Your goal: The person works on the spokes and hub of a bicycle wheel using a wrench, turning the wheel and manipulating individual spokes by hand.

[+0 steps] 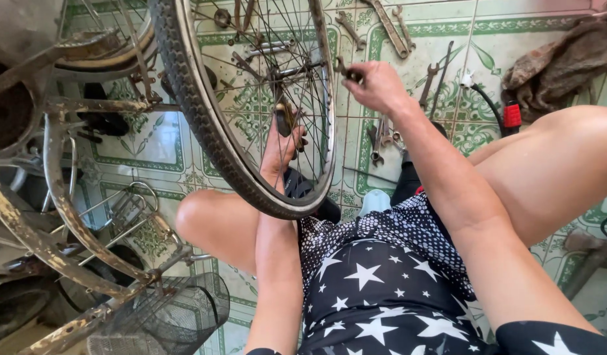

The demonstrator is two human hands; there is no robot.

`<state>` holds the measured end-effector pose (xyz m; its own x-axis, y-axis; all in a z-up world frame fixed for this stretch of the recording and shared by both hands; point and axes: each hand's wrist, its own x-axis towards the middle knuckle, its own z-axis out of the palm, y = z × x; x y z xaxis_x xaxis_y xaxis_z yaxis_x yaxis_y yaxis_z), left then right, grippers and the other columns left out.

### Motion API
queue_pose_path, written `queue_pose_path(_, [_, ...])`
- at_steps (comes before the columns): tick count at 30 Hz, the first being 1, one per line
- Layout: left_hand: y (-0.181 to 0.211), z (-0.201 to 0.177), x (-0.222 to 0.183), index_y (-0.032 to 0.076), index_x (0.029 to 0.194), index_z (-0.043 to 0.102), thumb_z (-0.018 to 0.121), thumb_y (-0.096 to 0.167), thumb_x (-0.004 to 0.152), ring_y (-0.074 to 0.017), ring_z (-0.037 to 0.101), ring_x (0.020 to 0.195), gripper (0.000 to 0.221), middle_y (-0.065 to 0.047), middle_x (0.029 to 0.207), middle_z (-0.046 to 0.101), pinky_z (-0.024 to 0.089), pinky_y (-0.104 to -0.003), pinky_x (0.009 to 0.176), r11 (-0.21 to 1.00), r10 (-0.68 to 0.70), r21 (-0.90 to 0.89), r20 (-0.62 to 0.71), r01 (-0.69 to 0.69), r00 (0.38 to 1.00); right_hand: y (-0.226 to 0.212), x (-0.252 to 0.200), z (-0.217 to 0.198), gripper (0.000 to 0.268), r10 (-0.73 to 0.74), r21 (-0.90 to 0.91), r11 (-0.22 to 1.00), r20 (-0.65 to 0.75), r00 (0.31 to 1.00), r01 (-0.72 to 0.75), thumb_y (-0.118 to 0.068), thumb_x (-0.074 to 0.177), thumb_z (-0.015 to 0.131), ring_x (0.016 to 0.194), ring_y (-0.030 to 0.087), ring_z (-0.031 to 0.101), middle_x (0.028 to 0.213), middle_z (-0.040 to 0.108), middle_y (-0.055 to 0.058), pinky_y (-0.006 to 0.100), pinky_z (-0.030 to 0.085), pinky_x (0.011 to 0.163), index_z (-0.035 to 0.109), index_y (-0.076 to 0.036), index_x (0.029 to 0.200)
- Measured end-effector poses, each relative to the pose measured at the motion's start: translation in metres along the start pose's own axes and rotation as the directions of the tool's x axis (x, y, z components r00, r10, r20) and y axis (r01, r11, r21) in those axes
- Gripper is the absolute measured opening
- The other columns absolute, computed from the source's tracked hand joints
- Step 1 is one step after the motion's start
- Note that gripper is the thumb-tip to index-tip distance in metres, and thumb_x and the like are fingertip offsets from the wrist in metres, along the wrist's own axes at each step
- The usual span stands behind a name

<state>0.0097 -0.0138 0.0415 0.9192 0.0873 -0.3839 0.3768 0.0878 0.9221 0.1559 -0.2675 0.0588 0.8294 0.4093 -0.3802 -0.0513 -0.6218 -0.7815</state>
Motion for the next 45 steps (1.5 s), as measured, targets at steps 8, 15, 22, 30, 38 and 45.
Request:
queue_pose_path(8, [-0.001,0.002,0.001,0.005,0.146,0.045,0.072,0.018,0.096,-0.0147,0.063,0.087,0.058,-0.005,0.107,0.063,0.058,-0.033,0.070,0.999,-0.011,-0.033,0.011,0.012,1.000,-0.006,0.011,-0.002,0.025,-0.310,-0.214,0.941,-0.235,0.921,0.262,-0.019,0.099,0.073,0.080,0.024,0.066,0.092,0.070,0.013,0.040,0.056,0.072,0.080,-0.019,0.123])
queue_pose_path(15, [-0.013,-0.001,0.003,0.005,0.146,0.048,0.071,0.018,0.098,-0.0142,0.059,0.084,0.054,-0.007,0.100,0.062,0.054,-0.031,0.071,0.998,-0.027,-0.052,0.012,0.027,1.000,0.000,0.026,0.011,0.021,-0.318,-0.168,0.945,-0.262,0.911,0.282,-0.021,0.101,0.073,0.087,0.025,0.067,0.101,0.072,0.009,0.040,0.057,0.074,0.080,-0.019,0.121])
queue_pose_path(22, [-0.022,-0.008,0.005,0.006,0.143,0.044,0.067,0.009,0.100,-0.0116,0.063,0.095,0.049,-0.002,0.113,0.063,0.053,-0.026,0.082,0.984,0.151,0.089,0.065,-0.156,0.986,-0.004,0.023,0.008,0.021,-0.324,-0.159,0.943,-0.242,0.915,0.292,-0.020,0.101,0.075,0.086,0.026,0.068,0.098,0.072,0.011,0.042,0.057,0.074,0.080,-0.016,0.121])
queue_pose_path(30, [-0.039,-0.012,0.009,0.004,0.142,0.050,0.065,0.001,0.103,-0.0125,0.061,0.093,0.042,-0.004,0.109,0.062,0.053,-0.026,0.083,0.997,0.045,-0.067,0.012,-0.044,0.999,-0.004,0.021,0.006,0.021,-0.365,-0.171,0.929,-0.262,0.893,0.329,-0.021,0.101,0.075,0.084,0.026,0.068,0.095,0.071,0.011,0.041,0.057,0.073,0.080,-0.015,0.121])
queue_pose_path(38, [-0.031,-0.006,0.004,0.006,0.146,0.045,0.061,0.003,0.102,-0.0110,0.059,0.090,0.047,-0.003,0.110,0.062,0.052,-0.024,0.073,0.998,-0.021,-0.061,0.005,0.021,1.000,-0.001,0.024,0.008,0.019,-0.375,-0.188,0.924,-0.290,0.881,0.332,-0.018,0.101,0.074,0.085,0.027,0.069,0.100,0.072,0.011,0.042,0.057,0.075,0.081,-0.016,0.118])
queue_pose_path(45, [-0.027,-0.007,0.005,0.005,0.150,0.045,0.064,0.010,0.103,-0.0134,0.061,0.084,0.051,-0.007,0.105,0.065,0.054,-0.029,0.073,0.999,-0.027,-0.045,0.039,0.028,0.999,-0.001,0.025,0.012,0.020,-0.325,-0.143,0.944,-0.272,0.906,0.296,-0.019,0.101,0.075,0.083,0.025,0.068,0.097,0.072,0.012,0.040,0.057,0.073,0.080,-0.015,0.120])
